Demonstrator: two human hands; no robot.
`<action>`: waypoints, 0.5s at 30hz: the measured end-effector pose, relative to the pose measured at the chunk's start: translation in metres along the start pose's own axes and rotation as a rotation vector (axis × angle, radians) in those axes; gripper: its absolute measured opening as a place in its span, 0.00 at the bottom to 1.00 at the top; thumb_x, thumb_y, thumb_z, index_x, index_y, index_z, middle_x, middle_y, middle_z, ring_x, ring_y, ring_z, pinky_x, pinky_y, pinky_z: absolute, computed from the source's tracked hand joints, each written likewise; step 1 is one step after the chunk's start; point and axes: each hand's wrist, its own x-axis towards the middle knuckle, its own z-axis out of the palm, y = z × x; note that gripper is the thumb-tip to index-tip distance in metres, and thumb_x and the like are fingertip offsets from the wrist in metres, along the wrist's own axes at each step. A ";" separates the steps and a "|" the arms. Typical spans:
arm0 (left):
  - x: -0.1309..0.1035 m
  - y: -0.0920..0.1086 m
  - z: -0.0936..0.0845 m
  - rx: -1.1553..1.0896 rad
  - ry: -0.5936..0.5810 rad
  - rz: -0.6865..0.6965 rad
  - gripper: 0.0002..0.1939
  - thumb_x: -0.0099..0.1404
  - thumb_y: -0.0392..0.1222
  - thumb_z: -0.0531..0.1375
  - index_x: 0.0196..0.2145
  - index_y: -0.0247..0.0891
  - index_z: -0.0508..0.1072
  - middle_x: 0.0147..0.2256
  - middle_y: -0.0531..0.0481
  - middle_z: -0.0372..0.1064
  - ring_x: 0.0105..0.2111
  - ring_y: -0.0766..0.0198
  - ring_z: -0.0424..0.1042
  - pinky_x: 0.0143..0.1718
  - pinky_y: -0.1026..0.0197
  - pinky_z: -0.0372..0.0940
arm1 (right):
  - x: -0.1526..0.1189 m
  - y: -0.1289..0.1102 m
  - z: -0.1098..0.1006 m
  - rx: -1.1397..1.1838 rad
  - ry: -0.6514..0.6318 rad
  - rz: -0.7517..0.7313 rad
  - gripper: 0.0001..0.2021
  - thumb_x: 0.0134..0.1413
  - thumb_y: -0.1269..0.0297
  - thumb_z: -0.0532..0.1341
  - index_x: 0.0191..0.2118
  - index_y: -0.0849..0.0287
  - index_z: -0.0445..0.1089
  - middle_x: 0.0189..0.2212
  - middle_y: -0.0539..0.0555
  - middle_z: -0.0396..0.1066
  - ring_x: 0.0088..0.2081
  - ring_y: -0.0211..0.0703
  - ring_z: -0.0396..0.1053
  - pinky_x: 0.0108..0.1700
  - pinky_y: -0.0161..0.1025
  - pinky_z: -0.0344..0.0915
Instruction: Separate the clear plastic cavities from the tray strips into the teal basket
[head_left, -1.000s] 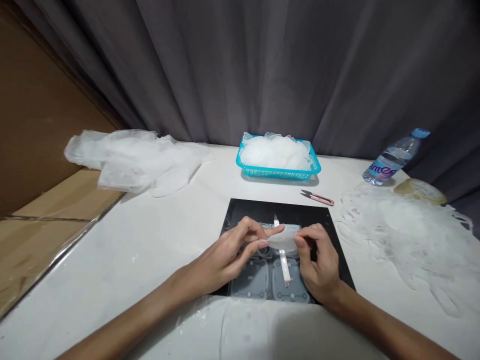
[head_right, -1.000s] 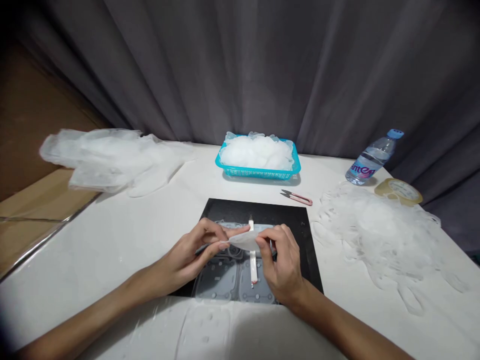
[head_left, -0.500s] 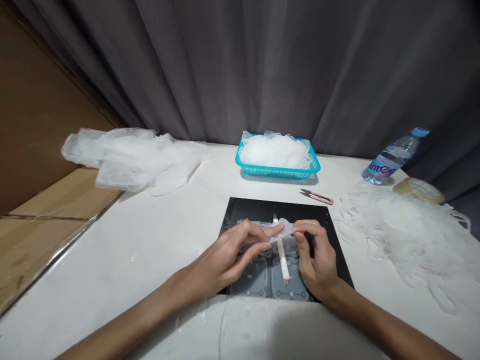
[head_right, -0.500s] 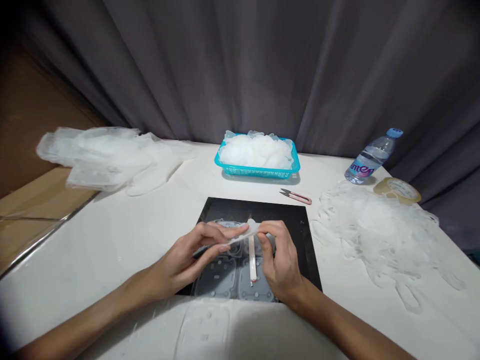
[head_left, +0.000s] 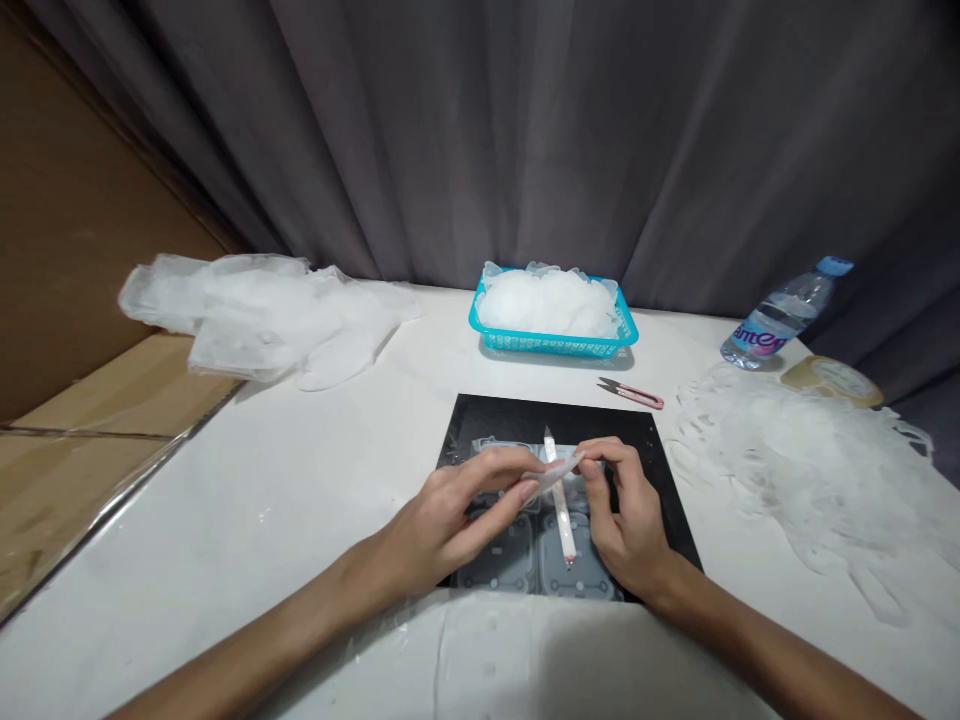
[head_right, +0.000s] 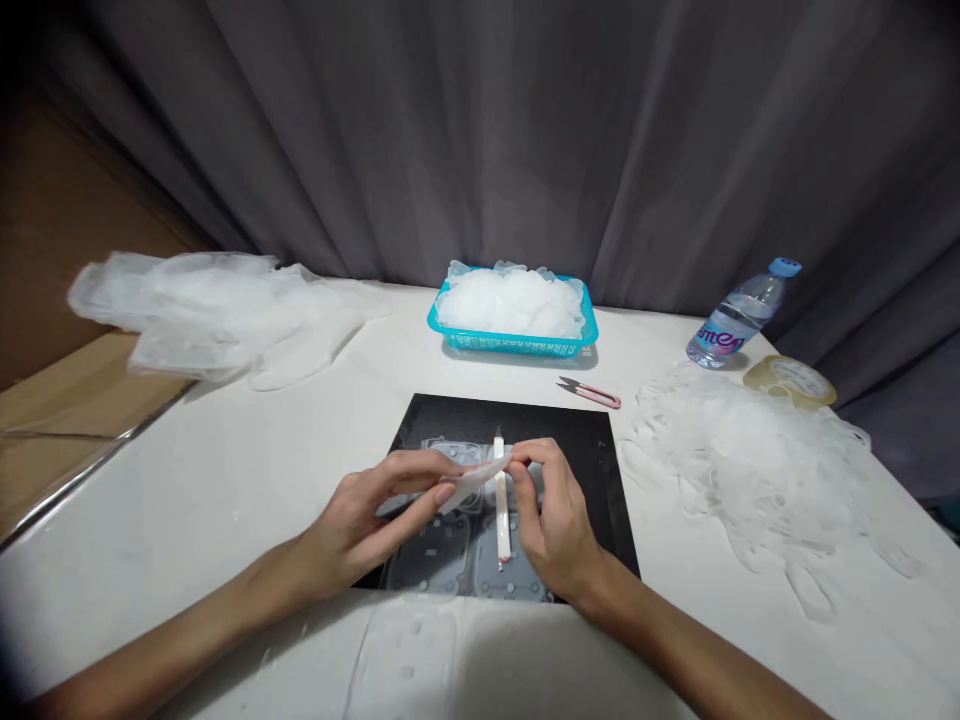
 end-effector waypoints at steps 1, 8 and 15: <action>0.000 -0.001 -0.001 0.040 -0.005 0.016 0.15 0.76 0.30 0.56 0.56 0.43 0.69 0.46 0.49 0.77 0.42 0.65 0.80 0.45 0.65 0.74 | 0.000 0.000 0.000 0.000 -0.010 0.001 0.07 0.71 0.73 0.53 0.47 0.54 0.63 0.38 0.53 0.70 0.40 0.43 0.73 0.42 0.41 0.72; -0.001 -0.014 -0.006 0.161 0.049 0.050 0.10 0.73 0.31 0.58 0.50 0.41 0.72 0.40 0.50 0.78 0.34 0.67 0.78 0.34 0.66 0.72 | -0.001 -0.002 0.000 0.032 -0.096 0.016 0.07 0.71 0.74 0.53 0.46 0.54 0.63 0.38 0.52 0.69 0.40 0.41 0.71 0.43 0.40 0.71; 0.001 -0.021 -0.010 0.143 0.037 -0.054 0.05 0.75 0.37 0.59 0.47 0.39 0.72 0.37 0.49 0.79 0.34 0.64 0.79 0.38 0.62 0.74 | 0.001 -0.003 0.000 0.038 -0.112 0.018 0.06 0.71 0.73 0.53 0.45 0.55 0.62 0.37 0.52 0.68 0.39 0.41 0.69 0.42 0.40 0.69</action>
